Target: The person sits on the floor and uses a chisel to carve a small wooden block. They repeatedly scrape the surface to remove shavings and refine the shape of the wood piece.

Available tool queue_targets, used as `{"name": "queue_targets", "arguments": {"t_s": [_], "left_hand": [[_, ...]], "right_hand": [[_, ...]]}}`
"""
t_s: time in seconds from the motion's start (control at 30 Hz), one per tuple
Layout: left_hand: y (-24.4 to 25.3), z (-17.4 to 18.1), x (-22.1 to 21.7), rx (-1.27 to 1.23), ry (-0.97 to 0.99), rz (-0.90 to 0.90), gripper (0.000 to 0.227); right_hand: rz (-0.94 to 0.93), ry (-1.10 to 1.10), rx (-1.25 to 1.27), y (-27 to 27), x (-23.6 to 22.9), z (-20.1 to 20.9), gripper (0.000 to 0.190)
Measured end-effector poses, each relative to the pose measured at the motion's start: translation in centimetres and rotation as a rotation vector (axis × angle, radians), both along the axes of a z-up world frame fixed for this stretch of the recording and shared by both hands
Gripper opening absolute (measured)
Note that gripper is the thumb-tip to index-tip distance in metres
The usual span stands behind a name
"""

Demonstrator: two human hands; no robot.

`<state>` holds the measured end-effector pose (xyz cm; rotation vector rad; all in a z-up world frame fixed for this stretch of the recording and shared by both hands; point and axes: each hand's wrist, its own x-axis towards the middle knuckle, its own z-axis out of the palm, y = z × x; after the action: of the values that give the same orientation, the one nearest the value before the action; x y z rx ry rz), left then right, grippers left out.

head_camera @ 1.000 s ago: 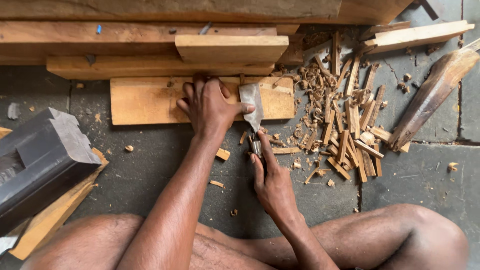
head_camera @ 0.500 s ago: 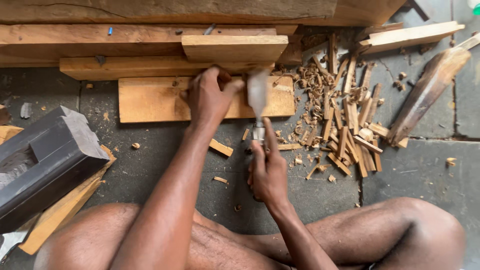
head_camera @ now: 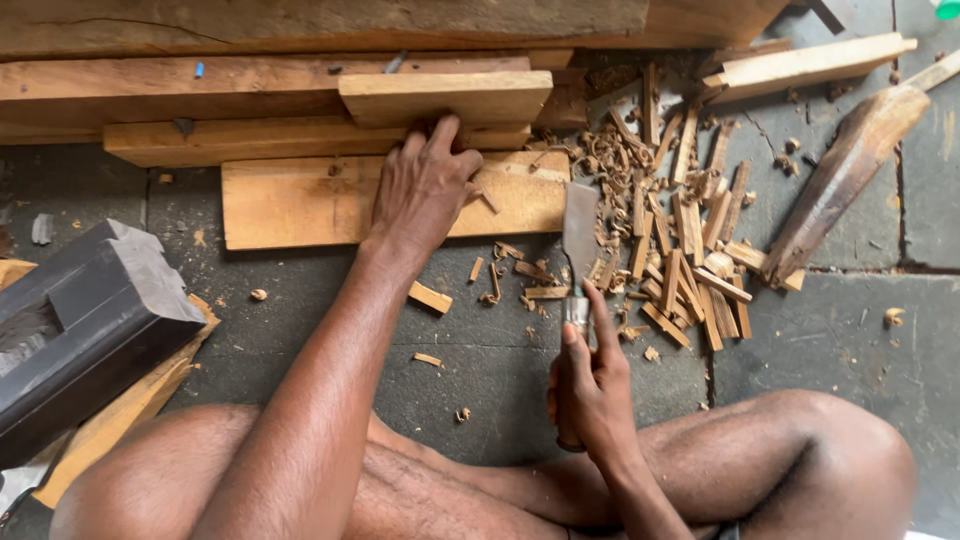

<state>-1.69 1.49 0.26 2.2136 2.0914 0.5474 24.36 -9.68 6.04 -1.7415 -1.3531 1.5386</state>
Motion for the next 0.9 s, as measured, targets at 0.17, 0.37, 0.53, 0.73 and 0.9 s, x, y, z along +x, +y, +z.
{"name": "queue_targets", "arguments": {"t_s": [0.17, 0.37, 0.53, 0.73, 0.9], "left_hand": [[0.4, 1.7, 1.3, -0.283, -0.292, 0.215, 0.009], [1.1, 1.9, 1.2, -0.465, -0.796, 0.516, 0.011], [1.3, 2.4, 0.2, -0.548, -0.947, 0.575, 0.009], [1.6, 2.2, 0.3, -0.573, -1.017, 0.646, 0.009], [1.6, 1.5, 0.7, -0.552, -0.902, 0.563, 0.009]], "right_hand": [[0.039, 0.0, 0.064, 0.5, -0.6, 0.7, 0.063], [0.097, -0.075, 0.117, 0.6, -0.6, 0.0, 0.061], [0.159, -0.135, 0.057, 0.6, -1.0, -0.4, 0.064], [0.366, -0.326, 0.135, 0.1, -0.9, -0.5, 0.067], [0.406, -0.291, 0.211, -0.5, -1.1, -0.2, 0.069]]}}
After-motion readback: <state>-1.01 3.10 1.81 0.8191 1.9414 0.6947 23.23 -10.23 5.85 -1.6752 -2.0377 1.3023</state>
